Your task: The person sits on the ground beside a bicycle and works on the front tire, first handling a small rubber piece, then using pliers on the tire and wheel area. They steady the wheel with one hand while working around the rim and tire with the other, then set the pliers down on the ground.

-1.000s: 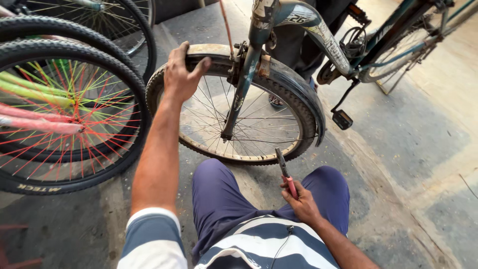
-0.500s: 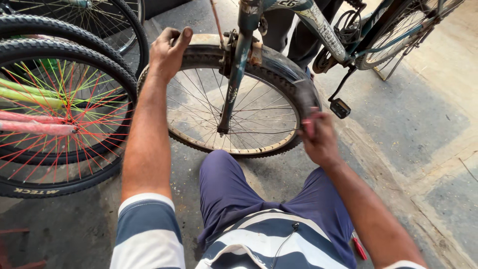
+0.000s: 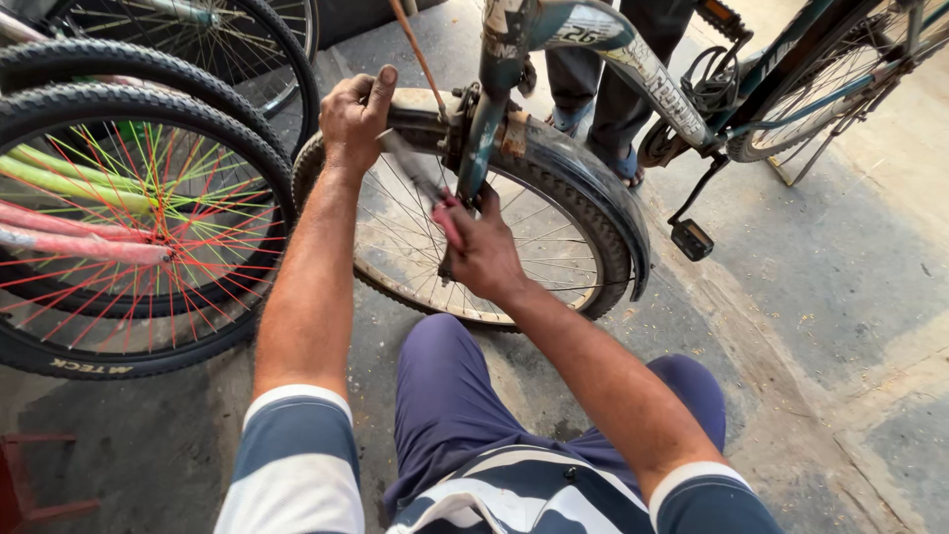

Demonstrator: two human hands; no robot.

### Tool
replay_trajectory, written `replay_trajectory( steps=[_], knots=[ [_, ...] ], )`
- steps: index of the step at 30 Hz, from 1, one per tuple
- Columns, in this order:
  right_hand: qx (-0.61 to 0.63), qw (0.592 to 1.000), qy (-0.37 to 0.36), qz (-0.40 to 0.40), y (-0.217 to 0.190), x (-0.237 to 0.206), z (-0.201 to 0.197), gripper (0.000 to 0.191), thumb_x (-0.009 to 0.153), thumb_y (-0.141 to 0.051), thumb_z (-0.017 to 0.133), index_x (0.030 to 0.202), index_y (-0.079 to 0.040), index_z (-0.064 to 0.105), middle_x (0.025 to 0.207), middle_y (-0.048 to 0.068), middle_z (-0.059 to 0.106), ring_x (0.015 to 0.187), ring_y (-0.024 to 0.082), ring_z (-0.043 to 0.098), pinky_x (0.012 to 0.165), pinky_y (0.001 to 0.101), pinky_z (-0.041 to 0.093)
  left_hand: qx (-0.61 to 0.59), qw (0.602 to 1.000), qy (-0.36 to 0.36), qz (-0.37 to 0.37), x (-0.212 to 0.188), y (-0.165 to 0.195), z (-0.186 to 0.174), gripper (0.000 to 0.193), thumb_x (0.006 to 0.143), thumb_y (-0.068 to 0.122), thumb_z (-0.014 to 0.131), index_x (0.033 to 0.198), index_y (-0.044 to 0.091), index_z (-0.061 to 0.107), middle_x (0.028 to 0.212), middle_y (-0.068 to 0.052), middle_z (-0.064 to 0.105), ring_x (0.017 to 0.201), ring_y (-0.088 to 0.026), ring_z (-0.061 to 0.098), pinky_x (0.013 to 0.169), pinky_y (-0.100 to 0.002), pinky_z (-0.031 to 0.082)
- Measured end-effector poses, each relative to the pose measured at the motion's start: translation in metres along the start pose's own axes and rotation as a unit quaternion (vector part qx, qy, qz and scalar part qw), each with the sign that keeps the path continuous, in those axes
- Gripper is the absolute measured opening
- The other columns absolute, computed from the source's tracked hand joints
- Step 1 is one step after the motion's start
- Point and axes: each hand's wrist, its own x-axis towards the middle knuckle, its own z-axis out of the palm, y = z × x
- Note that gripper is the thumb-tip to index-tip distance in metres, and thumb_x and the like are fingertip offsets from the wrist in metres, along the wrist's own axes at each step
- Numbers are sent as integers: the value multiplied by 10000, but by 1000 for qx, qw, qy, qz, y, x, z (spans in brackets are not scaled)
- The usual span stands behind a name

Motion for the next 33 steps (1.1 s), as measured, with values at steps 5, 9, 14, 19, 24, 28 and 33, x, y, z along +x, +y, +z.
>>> replay_trajectory(
  steps=[5, 9, 14, 19, 24, 28, 33],
  knots=[
    [-55, 992, 47, -103, 11, -1, -3, 329, 894, -101, 714, 1213, -177, 692, 1372, 234, 462, 1201, 500, 576, 982, 475, 550, 31, 997, -70, 22, 16, 3, 17, 711, 1039, 721, 451, 954, 70, 725, 955, -125, 708, 918, -305, 703, 800, -445, 545],
    [-12, 998, 14, -63, 20, 2, -8, 328, 888, -93, 683, 1196, -206, 697, 1379, 275, 447, 1147, 471, 584, 970, 482, 543, 39, 996, -80, 23, 20, 6, 24, 667, 993, 708, 490, 887, 101, 744, 906, -102, 736, 896, -296, 702, 788, -451, 505],
    [-34, 997, 23, -68, 44, -30, -24, 383, 861, -79, 694, 1238, -130, 657, 1388, 255, 500, 1134, 458, 600, 915, 474, 539, 3, 995, -66, 73, 21, 11, 37, 616, 971, 701, 582, 931, 114, 763, 945, -116, 737, 885, -300, 692, 758, -436, 516],
    [16, 985, 171, 8, 94, -101, -65, 296, 926, -136, 738, 1162, -43, 586, 1248, 175, 569, 1045, 327, 650, 865, 400, 578, -13, 996, -87, 26, 21, 6, 61, 642, 985, 689, 611, 895, 62, 714, 895, -116, 705, 835, -287, 667, 763, -426, 498],
    [-79, 962, 262, 27, 121, -121, -141, 438, 792, -207, 903, 1132, -16, 702, 1127, 151, 553, 1046, 323, 617, 888, 437, 544, -33, 996, -59, 60, 19, -3, 72, 648, 1020, 664, 608, 885, 38, 711, 872, -113, 695, 813, -293, 664, 739, -438, 482],
    [-100, 978, 179, 41, 120, -89, -184, 705, 786, -314, 975, 1360, -27, 684, 1191, 139, 571, 1101, 352, 602, 954, 478, 505, -23, 998, -38, 40, 21, -4, 70, 624, 958, 691, 620, 880, 88, 763, 822, -70, 729, 760, -253, 710, 691, -411, 520],
    [-90, 985, 102, 104, 109, -58, -183, 710, 679, -320, 964, 1276, -61, 680, 1182, 167, 542, 1050, 367, 611, 900, 466, 514, 3, 998, -48, 42, 24, 0, 65, 673, 969, 715, 570, 821, 90, 771, 806, -82, 742, 781, -223, 715, 708, -395, 534]
  ],
)
